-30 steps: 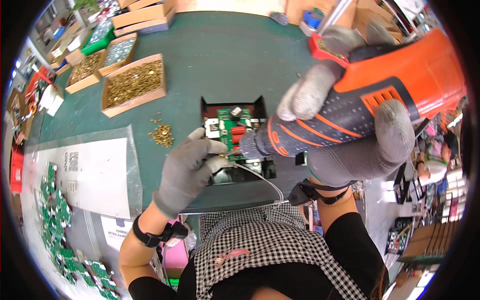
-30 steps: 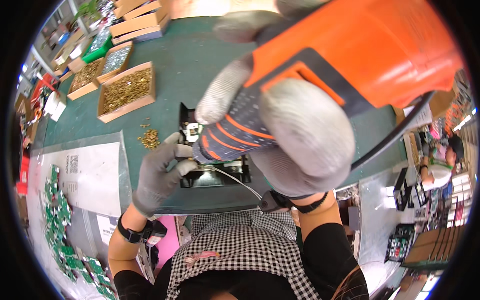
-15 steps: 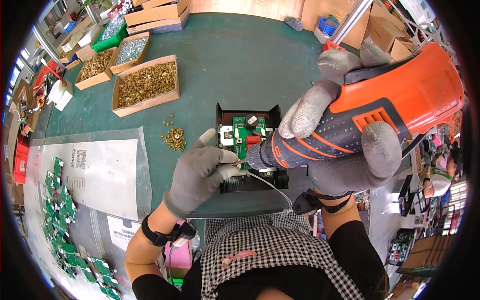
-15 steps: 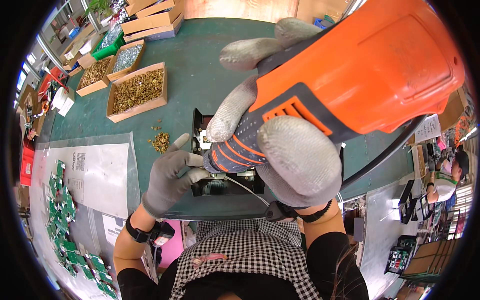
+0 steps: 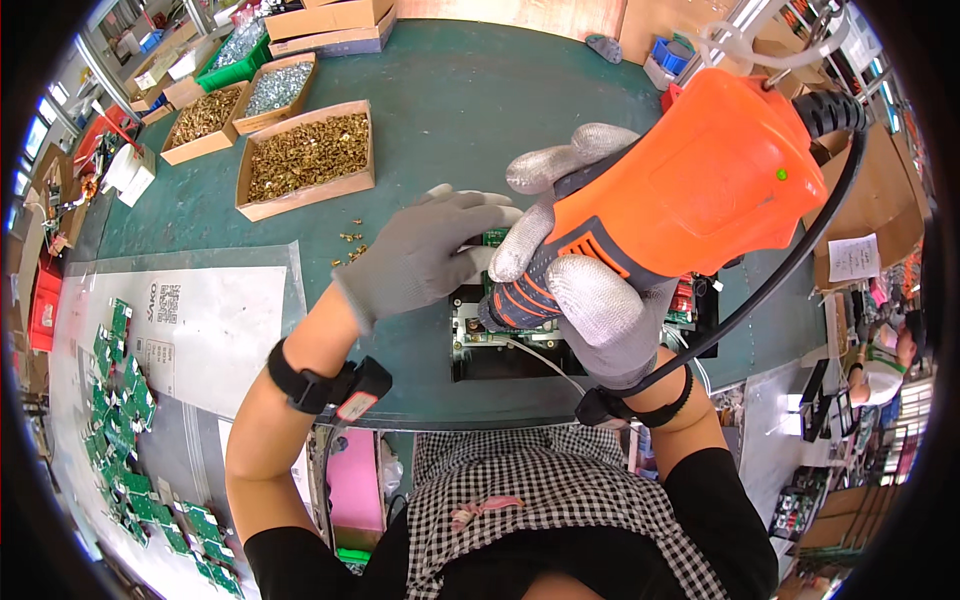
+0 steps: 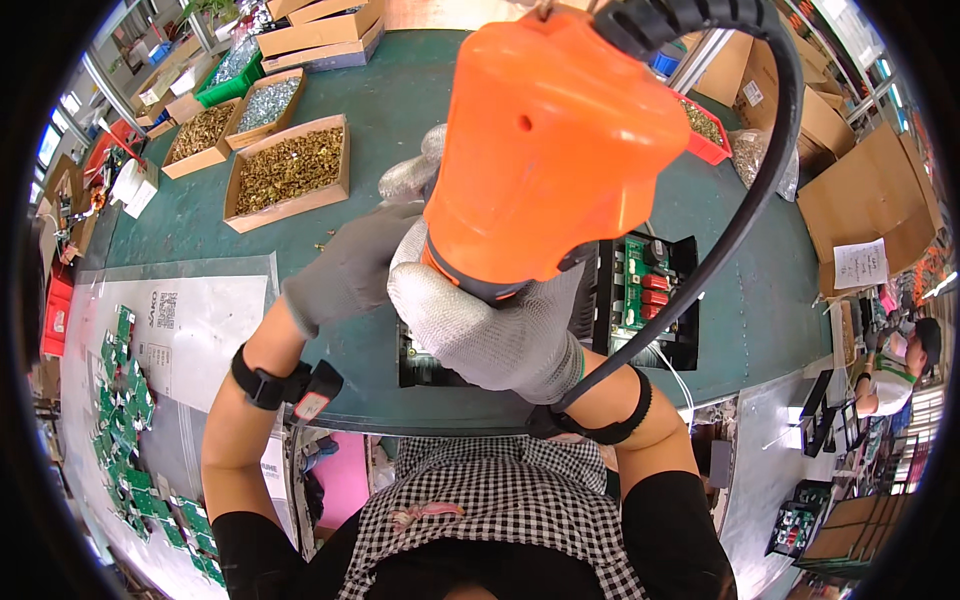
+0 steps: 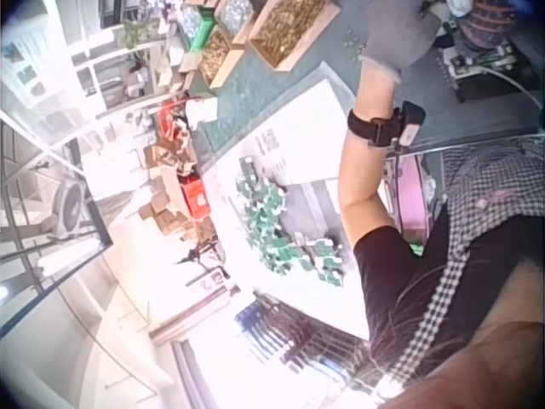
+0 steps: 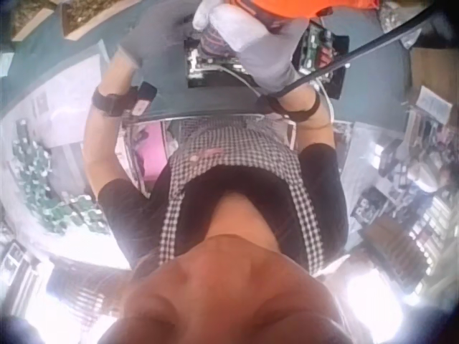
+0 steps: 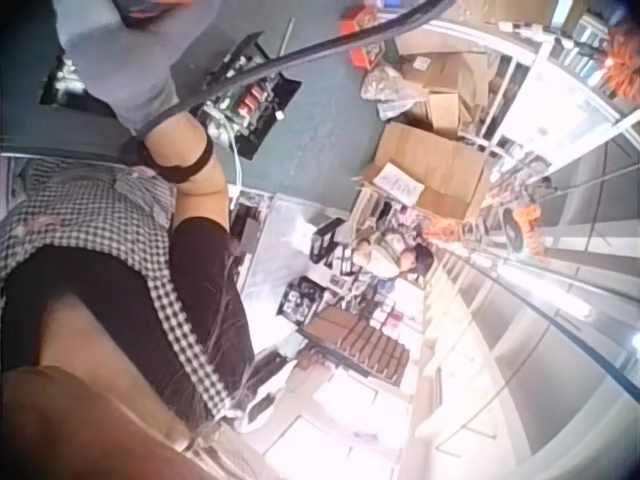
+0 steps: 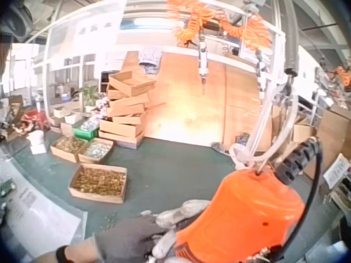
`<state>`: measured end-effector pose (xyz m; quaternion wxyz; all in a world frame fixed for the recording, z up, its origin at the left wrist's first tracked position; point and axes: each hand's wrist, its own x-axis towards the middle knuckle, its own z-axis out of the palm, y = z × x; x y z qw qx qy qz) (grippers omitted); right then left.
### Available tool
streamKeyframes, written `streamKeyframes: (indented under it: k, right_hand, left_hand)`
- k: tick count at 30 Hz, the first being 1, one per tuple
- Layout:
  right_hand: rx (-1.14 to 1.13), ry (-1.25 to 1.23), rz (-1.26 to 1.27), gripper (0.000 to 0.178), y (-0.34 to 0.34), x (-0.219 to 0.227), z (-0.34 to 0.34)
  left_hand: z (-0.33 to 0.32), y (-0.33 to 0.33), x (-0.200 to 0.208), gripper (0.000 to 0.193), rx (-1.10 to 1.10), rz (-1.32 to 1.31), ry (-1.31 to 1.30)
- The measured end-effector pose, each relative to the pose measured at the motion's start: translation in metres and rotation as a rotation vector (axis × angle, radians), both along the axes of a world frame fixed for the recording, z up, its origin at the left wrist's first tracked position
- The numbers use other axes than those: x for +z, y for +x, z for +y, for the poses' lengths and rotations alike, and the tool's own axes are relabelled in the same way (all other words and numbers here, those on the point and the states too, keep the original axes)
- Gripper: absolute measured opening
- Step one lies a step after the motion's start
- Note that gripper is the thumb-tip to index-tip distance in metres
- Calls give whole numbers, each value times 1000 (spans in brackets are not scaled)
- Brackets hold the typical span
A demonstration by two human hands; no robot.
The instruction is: Install circuit boards into electronic enclosures and secure them with an electric screwdriver.
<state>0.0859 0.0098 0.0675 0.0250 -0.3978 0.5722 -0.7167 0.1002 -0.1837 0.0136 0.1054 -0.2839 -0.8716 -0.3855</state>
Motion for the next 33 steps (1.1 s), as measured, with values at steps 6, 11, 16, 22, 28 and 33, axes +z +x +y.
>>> streamKeyframes:
  k: [6, 11, 16, 22, 28, 33]
  right_hand:
    - [-48, -7, 77, 69, 7, 0, -11]
    - [-68, 197, 154, 67, 7, 3, -9]
    - [-97, 206, 159, 64, 6, 0, -14]
    - [-228, 28, -153, 51, 15, 10, -33]
    - [-195, 52, -230, 56, 17, 11, -32]
    - [-196, 108, -168, 58, 17, 6, -28]
  left_hand:
    - [14, -21, -25, 33, 18, -139, -89]
    - [13, -28, -48, 35, 52, 27, -264]
    - [12, -34, -43, 39, 78, -169, -265]
    - [8, -36, -48, 35, -33, 22, -258]
    - [14, -31, -48, 28, -33, 15, -164]
    - [16, -36, -54, 28, -21, 10, -169]
